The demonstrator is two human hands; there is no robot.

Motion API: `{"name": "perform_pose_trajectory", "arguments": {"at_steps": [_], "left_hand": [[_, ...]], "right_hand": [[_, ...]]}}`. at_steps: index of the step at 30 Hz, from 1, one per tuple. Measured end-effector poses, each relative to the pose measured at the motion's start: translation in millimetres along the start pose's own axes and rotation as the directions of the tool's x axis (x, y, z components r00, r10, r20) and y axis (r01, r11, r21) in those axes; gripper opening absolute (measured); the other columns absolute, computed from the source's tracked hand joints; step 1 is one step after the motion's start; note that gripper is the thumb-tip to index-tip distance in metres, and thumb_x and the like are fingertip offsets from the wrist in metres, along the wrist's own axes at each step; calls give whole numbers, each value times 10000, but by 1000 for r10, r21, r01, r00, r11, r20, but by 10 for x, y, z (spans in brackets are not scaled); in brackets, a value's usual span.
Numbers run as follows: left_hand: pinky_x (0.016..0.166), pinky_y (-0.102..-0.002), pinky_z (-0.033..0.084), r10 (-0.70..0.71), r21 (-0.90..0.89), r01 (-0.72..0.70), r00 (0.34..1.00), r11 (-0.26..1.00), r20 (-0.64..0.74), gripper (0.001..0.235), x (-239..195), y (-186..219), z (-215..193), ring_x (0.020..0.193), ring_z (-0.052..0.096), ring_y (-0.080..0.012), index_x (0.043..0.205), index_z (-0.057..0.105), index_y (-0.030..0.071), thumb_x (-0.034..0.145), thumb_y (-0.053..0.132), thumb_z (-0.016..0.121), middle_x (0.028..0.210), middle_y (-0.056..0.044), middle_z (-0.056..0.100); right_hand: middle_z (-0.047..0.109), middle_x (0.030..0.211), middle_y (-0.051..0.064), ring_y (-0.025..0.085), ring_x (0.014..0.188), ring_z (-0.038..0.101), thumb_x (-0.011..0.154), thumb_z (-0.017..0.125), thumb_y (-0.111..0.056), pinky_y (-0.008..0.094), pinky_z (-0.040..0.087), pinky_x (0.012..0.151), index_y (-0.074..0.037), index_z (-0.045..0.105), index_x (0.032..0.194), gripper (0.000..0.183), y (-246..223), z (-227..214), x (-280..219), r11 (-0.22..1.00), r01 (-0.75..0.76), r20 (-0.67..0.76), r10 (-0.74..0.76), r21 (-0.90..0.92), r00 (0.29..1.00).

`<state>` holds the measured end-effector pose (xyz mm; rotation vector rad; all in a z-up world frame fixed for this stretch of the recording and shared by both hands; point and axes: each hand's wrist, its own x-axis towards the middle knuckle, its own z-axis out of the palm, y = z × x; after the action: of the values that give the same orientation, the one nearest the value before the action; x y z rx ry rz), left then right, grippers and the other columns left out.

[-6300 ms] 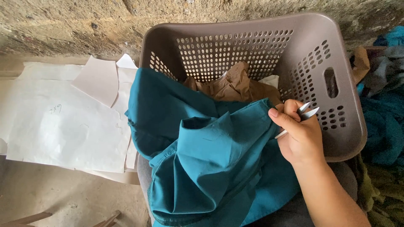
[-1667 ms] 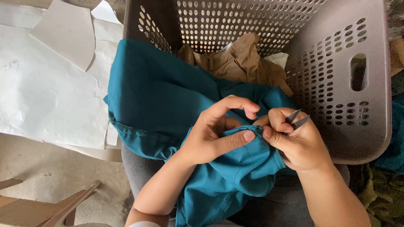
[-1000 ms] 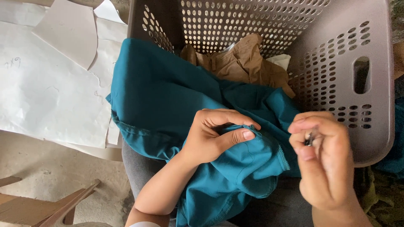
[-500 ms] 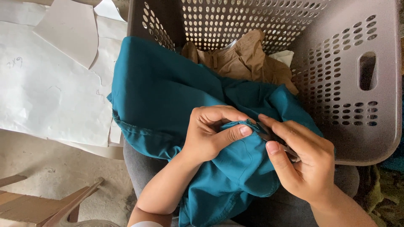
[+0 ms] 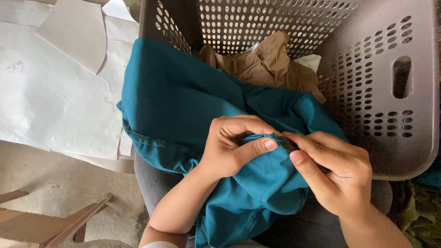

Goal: The person uses a seam ripper to cut and remove loose threads from the seams of a teal garment. They hold the fabric with one hand and carefully manipulate the tool with the other to clear the stitching lines.

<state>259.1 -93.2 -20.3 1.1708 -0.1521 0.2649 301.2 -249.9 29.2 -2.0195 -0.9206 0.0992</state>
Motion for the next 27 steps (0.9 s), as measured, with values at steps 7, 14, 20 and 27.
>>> {"name": "perform_pose_trajectory", "arguments": {"at_steps": [7, 14, 20, 27], "left_hand": [[730, -219, 545, 8, -8, -8, 1000, 1000, -1, 95, 0, -12, 5, 784, 634, -159, 873, 613, 52, 783, 65, 640, 845, -99, 634], [688, -203, 526, -5, -3, 5, 1000, 1000, -2, 86, -3, -7, 4, 752, 622, -139, 860, 617, 44, 782, 70, 641, 828, -91, 635], [678, -198, 532, 17, 42, -16, 999, 999, -34, 108, -14, -12, 17, 739, 624, -137, 866, 613, 56, 767, 64, 655, 816, -83, 632], [638, -202, 505, 68, 160, -66, 998, 985, -7, 94, -4, -13, 36, 704, 617, -138, 847, 603, 53, 768, 69, 651, 779, -87, 628]], "right_hand": [[631, 802, 124, 151, 596, 564, 793, 504, -62, 230, 438, 575, 66, 598, 898, 190, 28, -2, 2, 999, 32, -19, -33, -13, 999], [625, 763, 109, 140, 568, 548, 781, 529, -48, 222, 427, 545, 53, 607, 875, 158, 84, -2, -28, 1000, 16, -42, -15, 12, 999], [629, 825, 120, 142, 613, 556, 774, 539, -89, 226, 436, 589, 47, 599, 934, 219, 74, -14, -17, 999, 29, -29, -30, -19, 999], [627, 799, 123, 137, 584, 548, 784, 526, -73, 224, 427, 561, 60, 606, 906, 197, 78, 6, -3, 1000, 11, -38, -12, -11, 999]]}}
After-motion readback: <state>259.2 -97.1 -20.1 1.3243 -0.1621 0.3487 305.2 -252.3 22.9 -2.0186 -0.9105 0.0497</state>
